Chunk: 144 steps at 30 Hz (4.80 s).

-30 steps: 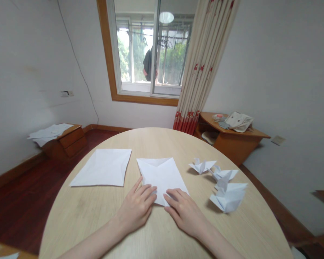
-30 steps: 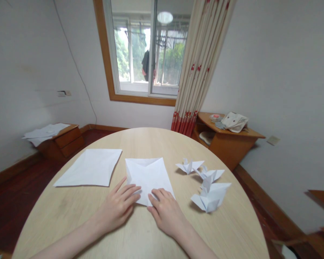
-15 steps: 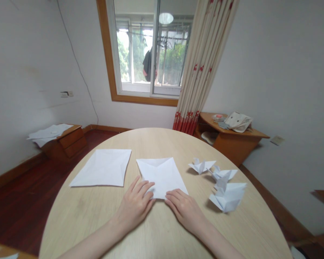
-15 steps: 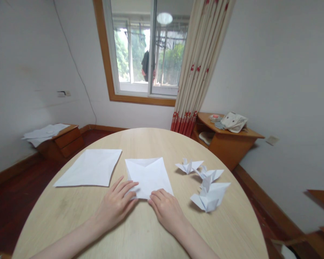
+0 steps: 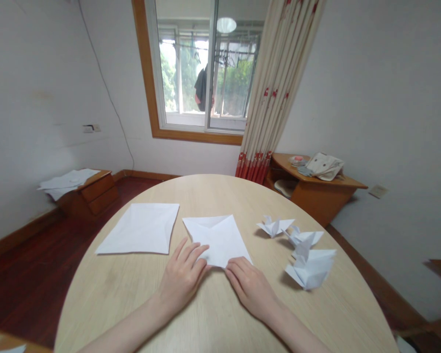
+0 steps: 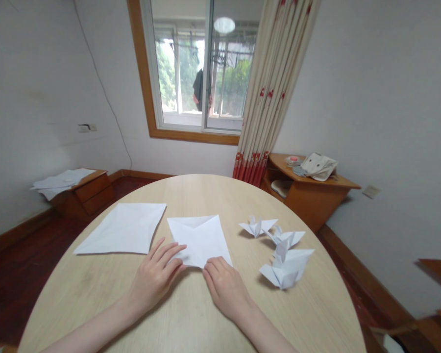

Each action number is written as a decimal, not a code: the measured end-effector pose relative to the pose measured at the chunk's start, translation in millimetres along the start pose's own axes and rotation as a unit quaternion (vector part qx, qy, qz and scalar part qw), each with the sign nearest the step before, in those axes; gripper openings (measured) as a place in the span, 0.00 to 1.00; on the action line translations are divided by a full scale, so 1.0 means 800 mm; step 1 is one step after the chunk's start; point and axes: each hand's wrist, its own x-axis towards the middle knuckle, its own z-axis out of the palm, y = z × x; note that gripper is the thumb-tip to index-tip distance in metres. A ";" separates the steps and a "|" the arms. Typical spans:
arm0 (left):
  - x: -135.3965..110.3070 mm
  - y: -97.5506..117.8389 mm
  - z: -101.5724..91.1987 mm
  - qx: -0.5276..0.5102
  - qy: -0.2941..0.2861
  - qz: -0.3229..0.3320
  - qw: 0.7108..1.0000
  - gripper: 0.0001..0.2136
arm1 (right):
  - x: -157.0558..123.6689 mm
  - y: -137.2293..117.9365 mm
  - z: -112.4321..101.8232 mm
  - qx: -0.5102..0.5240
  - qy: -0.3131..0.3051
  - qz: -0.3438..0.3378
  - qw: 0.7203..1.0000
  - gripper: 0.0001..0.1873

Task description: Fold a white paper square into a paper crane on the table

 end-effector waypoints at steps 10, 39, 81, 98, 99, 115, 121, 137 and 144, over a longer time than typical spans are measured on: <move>0.006 -0.001 -0.010 0.016 0.026 -0.016 0.999 0.10 | -0.003 0.007 0.009 -0.081 -0.010 0.022 0.996 0.09; 0.008 -0.001 -0.009 0.061 0.073 -0.036 0.995 0.14 | -0.004 -0.008 0.005 -0.019 -0.089 0.135 0.987 0.13; -0.017 -0.013 0.036 -0.001 -0.061 -0.183 0.981 0.44 | -0.004 -0.020 -0.011 0.154 -0.130 0.119 0.972 0.12; -0.014 -0.026 0.035 0.025 -0.079 -0.205 0.975 0.43 | -0.004 -0.009 -0.003 0.110 -0.052 0.030 0.992 0.14; -0.014 -0.026 0.034 0.022 -0.080 -0.205 0.975 0.43 | -0.005 -0.007 0.000 0.098 -0.053 0.023 0.994 0.15; -0.021 -0.025 0.043 -0.004 -0.062 -0.211 0.976 0.35 | -0.003 -0.022 -0.006 0.053 -0.117 -0.027 0.991 0.18; -0.025 -0.027 0.049 -0.009 -0.077 -0.240 0.968 0.34 | -0.007 -0.018 0.008 0.046 -0.091 -0.023 0.995 0.20; -0.023 -0.029 0.052 -0.015 -0.094 -0.252 0.963 0.36 | -0.006 -0.022 0.013 -0.004 -0.131 -0.025 0.991 0.21; -0.019 -0.029 0.050 -0.011 -0.114 -0.263 0.958 0.35 | -0.005 -0.022 0.014 -0.035 -0.113 -0.043 0.992 0.22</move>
